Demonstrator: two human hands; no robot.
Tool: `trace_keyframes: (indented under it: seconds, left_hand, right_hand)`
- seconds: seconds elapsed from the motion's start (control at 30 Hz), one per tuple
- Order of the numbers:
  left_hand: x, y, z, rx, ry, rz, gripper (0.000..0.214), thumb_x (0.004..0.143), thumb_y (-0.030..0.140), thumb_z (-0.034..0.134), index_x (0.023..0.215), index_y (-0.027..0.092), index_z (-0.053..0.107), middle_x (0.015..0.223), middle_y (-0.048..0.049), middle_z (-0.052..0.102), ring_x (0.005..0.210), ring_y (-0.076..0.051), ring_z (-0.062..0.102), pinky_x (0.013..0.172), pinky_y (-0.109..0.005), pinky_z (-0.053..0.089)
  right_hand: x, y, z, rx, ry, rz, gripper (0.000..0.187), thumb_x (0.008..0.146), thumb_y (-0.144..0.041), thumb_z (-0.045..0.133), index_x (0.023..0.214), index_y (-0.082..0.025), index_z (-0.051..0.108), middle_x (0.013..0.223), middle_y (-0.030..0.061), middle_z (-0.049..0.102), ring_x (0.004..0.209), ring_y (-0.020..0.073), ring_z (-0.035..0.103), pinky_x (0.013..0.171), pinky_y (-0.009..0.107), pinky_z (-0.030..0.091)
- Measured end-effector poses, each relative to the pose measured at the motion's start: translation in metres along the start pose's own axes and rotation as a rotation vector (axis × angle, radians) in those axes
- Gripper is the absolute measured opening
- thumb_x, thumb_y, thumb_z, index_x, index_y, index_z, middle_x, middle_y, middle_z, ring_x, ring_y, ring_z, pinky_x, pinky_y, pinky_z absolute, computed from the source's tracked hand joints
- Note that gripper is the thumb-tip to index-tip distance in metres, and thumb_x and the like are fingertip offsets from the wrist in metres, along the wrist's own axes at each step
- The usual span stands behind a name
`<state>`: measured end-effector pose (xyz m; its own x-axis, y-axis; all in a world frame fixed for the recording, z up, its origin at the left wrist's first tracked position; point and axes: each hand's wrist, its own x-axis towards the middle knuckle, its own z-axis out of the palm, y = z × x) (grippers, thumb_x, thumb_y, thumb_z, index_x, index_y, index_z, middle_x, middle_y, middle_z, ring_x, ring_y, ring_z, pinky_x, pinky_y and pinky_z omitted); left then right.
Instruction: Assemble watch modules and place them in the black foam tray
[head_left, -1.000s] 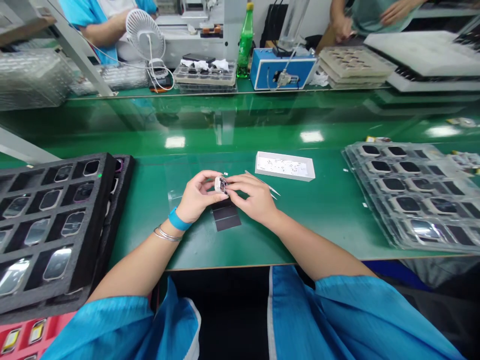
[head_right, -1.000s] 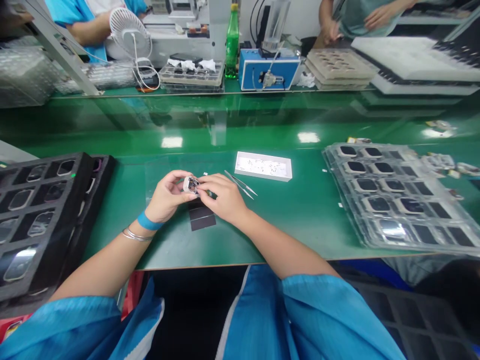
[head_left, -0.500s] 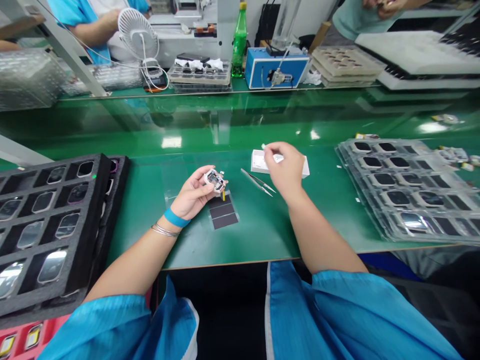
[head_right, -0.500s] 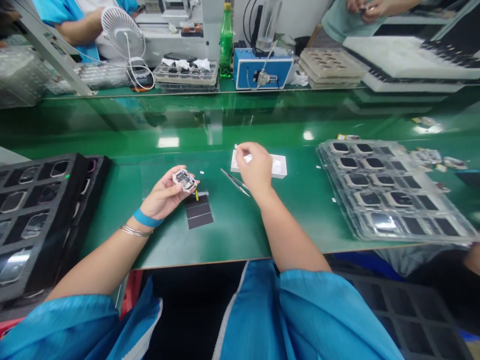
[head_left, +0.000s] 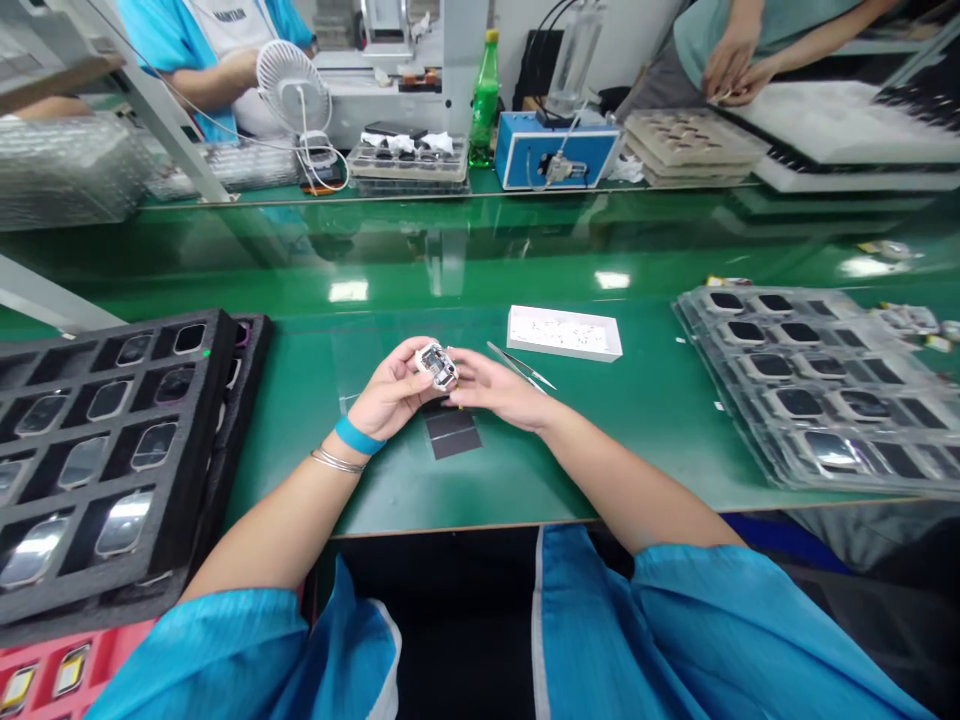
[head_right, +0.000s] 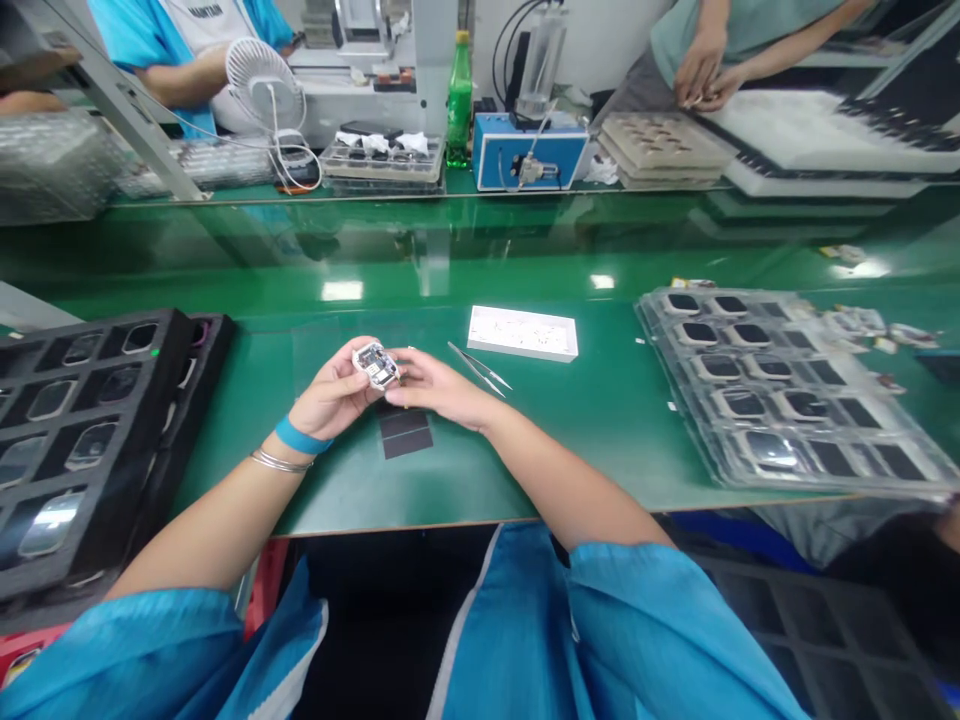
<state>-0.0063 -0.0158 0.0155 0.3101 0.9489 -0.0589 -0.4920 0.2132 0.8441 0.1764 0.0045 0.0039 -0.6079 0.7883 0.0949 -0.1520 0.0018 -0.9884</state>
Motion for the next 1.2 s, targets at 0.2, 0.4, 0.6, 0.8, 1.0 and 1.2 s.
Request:
trace_keyframes:
  seconds: [0.2,0.4,0.6,0.8,1.0,1.2]
  left_hand:
    - [0.003,0.002,-0.008,0.058,0.034,0.033,0.049,0.062,0.029,0.086,0.102,0.023,0.058,0.095,0.0,0.067,0.082,-0.014,0.068,0.079,-0.03,0.058]
    - [0.006,0.001,-0.011,0.066,0.047,-0.016,0.05,0.063,0.028,0.085,0.106,0.022,0.06,0.092,-0.001,0.069,0.081,-0.016,0.069,0.079,-0.03,0.059]
    - [0.003,-0.002,-0.005,0.073,-0.007,-0.108,0.047,0.065,0.024,0.083,0.107,0.023,0.062,0.096,-0.0017,0.07,0.083,-0.017,0.07,0.082,-0.034,0.06]
    - [0.003,-0.006,-0.004,0.049,-0.088,-0.198,0.045,0.066,0.024,0.083,0.106,0.022,0.063,0.093,-0.0028,0.071,0.086,-0.021,0.072,0.08,-0.034,0.06]
    - [0.001,-0.002,-0.002,-0.019,-0.111,-0.277,0.047,0.064,0.021,0.085,0.106,0.02,0.063,0.092,-0.0025,0.072,0.084,-0.019,0.073,0.075,-0.028,0.061]
    - [0.0,-0.001,-0.003,-0.016,-0.133,-0.301,0.045,0.069,0.018,0.08,0.11,0.018,0.061,0.096,-0.004,0.071,0.087,-0.02,0.072,0.078,-0.03,0.061]
  right_hand:
    - [-0.002,-0.003,-0.013,0.166,0.009,0.264,0.04,0.066,-0.031,0.083,0.099,-0.018,0.065,0.073,-0.0002,0.071,0.064,0.014,0.07,0.065,0.029,0.062]
    - [0.001,-0.004,-0.015,0.027,0.29,-0.018,0.044,0.066,-0.039,0.083,0.101,-0.02,0.065,0.078,-0.0017,0.069,0.066,0.0116,0.067,0.068,0.028,0.06]
    - [-0.004,-0.005,-0.004,-0.186,0.366,-0.226,0.046,0.072,-0.052,0.077,0.105,-0.022,0.067,0.096,0.0041,0.072,0.088,0.0173,0.069,0.084,0.034,0.059]
    - [-0.006,-0.005,-0.005,-0.236,0.345,-0.294,0.033,0.079,-0.046,0.074,0.103,-0.023,0.069,0.095,0.0032,0.073,0.089,0.0172,0.069,0.088,0.034,0.057]
    - [-0.008,-0.005,-0.001,-0.362,0.35,-0.373,0.025,0.086,-0.038,0.068,0.107,-0.024,0.07,0.095,0.0034,0.071,0.086,0.0162,0.068,0.085,0.034,0.057]
    - [-0.011,-0.006,0.0,-0.488,0.361,-0.408,0.022,0.089,-0.029,0.064,0.11,-0.025,0.069,0.095,0.0031,0.069,0.086,0.0161,0.066,0.084,0.034,0.057]
